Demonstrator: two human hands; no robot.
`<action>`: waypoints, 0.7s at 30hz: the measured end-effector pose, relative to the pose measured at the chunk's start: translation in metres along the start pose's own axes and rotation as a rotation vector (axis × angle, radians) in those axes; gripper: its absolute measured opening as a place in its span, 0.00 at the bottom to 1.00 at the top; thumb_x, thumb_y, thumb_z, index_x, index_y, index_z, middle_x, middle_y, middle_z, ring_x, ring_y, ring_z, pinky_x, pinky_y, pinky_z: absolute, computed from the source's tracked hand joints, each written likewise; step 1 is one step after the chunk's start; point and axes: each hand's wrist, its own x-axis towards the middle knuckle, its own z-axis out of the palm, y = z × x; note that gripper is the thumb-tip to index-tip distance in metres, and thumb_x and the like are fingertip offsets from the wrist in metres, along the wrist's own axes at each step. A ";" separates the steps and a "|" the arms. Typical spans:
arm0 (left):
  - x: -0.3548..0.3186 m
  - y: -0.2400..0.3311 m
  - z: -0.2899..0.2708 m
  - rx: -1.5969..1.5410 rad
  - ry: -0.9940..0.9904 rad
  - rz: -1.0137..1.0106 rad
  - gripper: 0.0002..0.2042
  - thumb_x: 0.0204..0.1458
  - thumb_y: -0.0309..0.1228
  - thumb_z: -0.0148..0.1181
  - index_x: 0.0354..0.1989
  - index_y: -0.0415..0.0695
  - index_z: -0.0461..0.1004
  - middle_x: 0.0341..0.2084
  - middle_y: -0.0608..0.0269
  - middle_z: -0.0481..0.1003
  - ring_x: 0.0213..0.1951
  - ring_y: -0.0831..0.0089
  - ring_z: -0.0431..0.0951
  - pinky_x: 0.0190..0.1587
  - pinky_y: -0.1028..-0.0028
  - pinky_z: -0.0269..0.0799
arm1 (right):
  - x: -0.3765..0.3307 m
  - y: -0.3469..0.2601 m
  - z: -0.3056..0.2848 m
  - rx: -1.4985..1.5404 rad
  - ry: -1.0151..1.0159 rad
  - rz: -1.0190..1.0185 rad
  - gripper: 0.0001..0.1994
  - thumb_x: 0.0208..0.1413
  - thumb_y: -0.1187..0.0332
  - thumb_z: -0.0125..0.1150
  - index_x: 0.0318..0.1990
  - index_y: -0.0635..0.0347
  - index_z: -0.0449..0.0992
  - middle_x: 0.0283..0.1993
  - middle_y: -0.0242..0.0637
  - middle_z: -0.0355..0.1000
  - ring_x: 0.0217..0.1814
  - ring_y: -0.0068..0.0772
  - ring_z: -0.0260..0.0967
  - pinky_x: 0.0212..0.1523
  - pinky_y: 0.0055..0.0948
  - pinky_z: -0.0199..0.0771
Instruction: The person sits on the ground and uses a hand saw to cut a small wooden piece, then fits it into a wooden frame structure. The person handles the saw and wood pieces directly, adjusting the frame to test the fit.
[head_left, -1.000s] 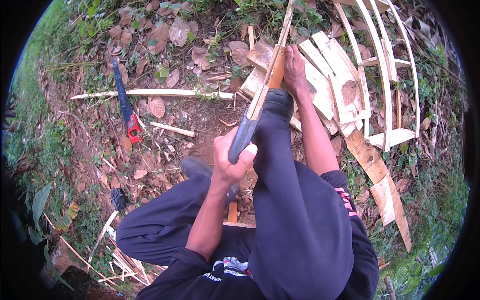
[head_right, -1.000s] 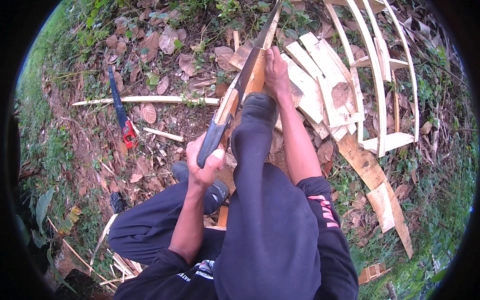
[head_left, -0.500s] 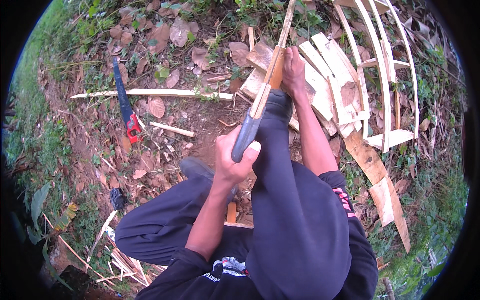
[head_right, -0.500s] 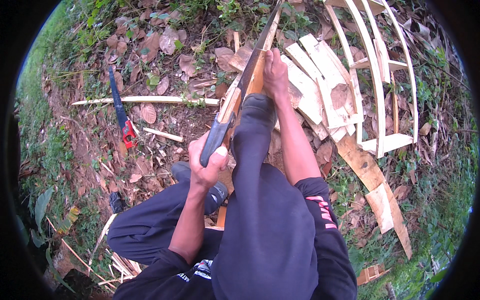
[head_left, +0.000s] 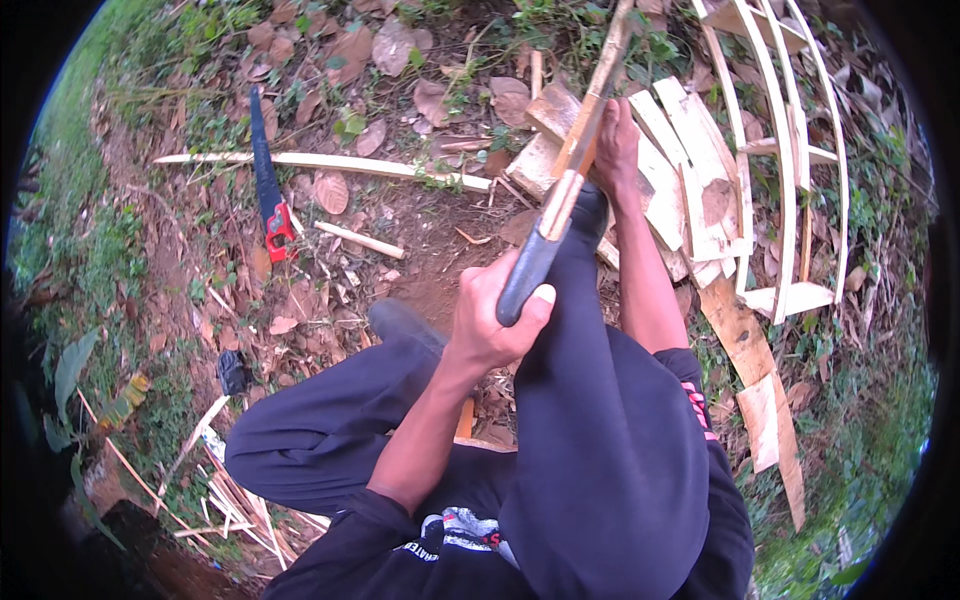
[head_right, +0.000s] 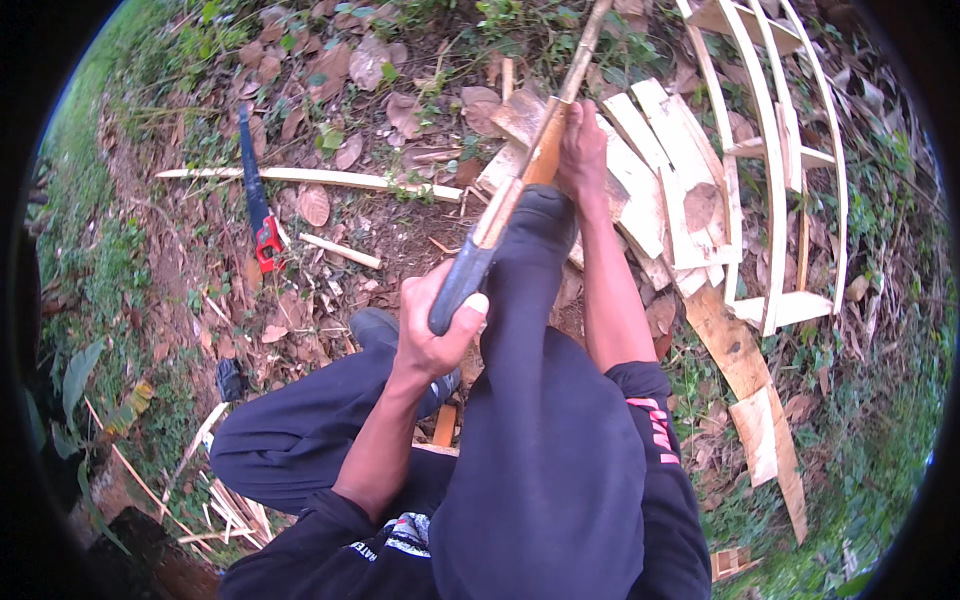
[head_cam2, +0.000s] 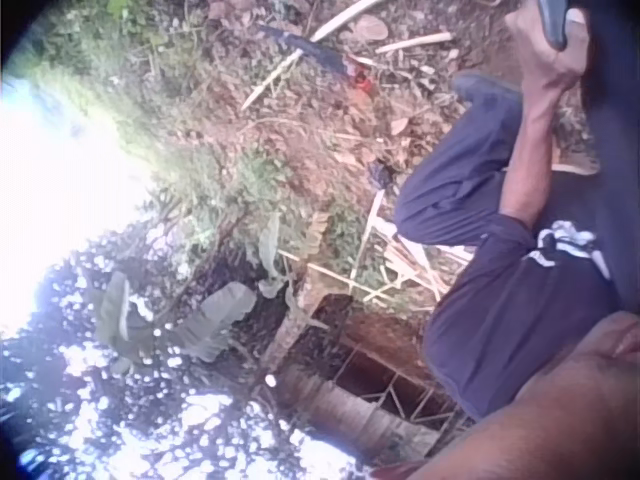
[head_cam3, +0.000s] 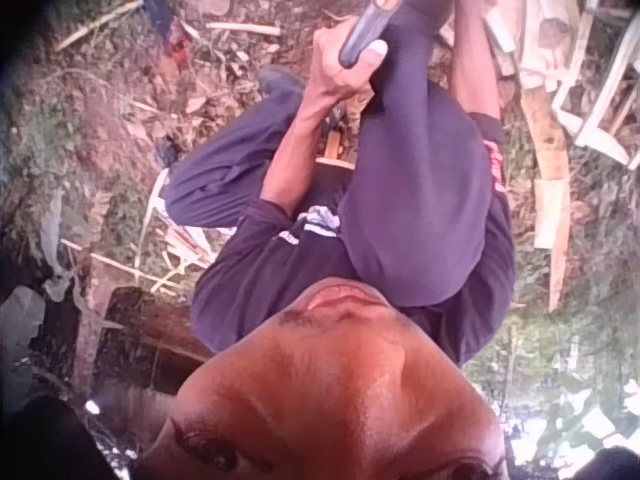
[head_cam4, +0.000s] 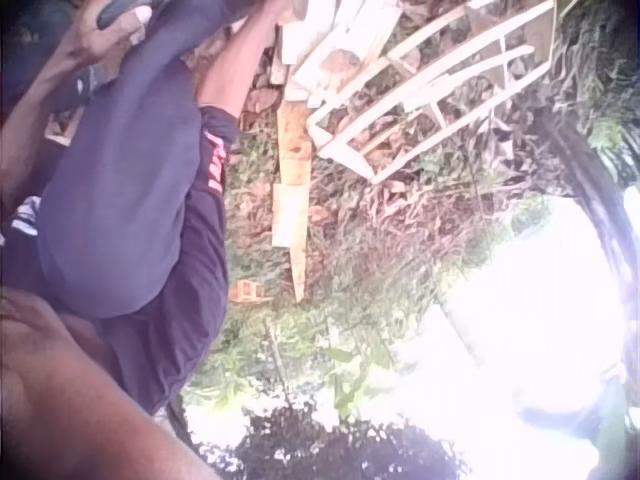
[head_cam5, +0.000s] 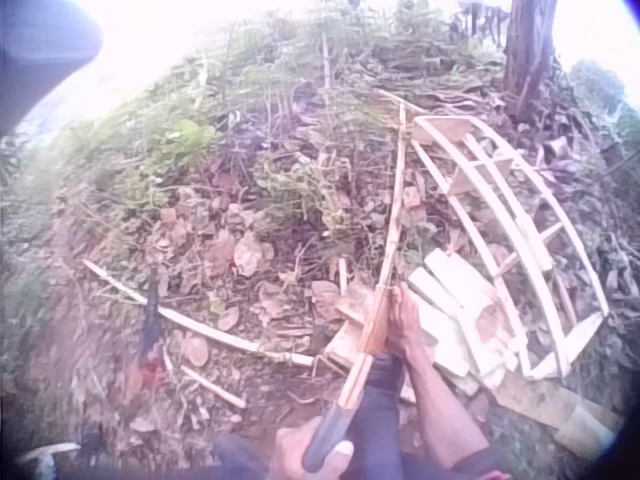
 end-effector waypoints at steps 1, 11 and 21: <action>-0.001 0.001 0.000 -0.022 -0.003 -0.022 0.13 0.47 0.33 0.58 0.31 0.33 0.72 0.13 0.65 0.66 0.15 0.77 0.67 0.21 0.74 0.63 | -0.002 0.000 0.000 0.042 -0.008 0.002 0.24 0.69 0.48 0.34 0.36 0.62 0.63 0.26 0.58 0.68 0.30 0.64 0.66 0.31 0.52 0.61; -0.025 -0.005 -0.006 -0.046 0.001 0.002 0.12 0.45 0.32 0.60 0.31 0.34 0.71 0.12 0.63 0.64 0.14 0.74 0.65 0.20 0.72 0.62 | 0.003 0.000 -0.005 0.032 -0.009 -0.036 0.25 0.69 0.49 0.36 0.35 0.64 0.67 0.24 0.48 0.66 0.26 0.44 0.65 0.31 0.42 0.64; -0.016 -0.001 -0.015 -0.102 0.004 -0.006 0.10 0.45 0.32 0.59 0.27 0.36 0.69 0.12 0.65 0.64 0.14 0.76 0.66 0.21 0.74 0.62 | 0.003 0.002 -0.002 0.038 0.032 -0.095 0.21 0.70 0.52 0.36 0.35 0.62 0.63 0.25 0.56 0.66 0.28 0.61 0.64 0.31 0.48 0.63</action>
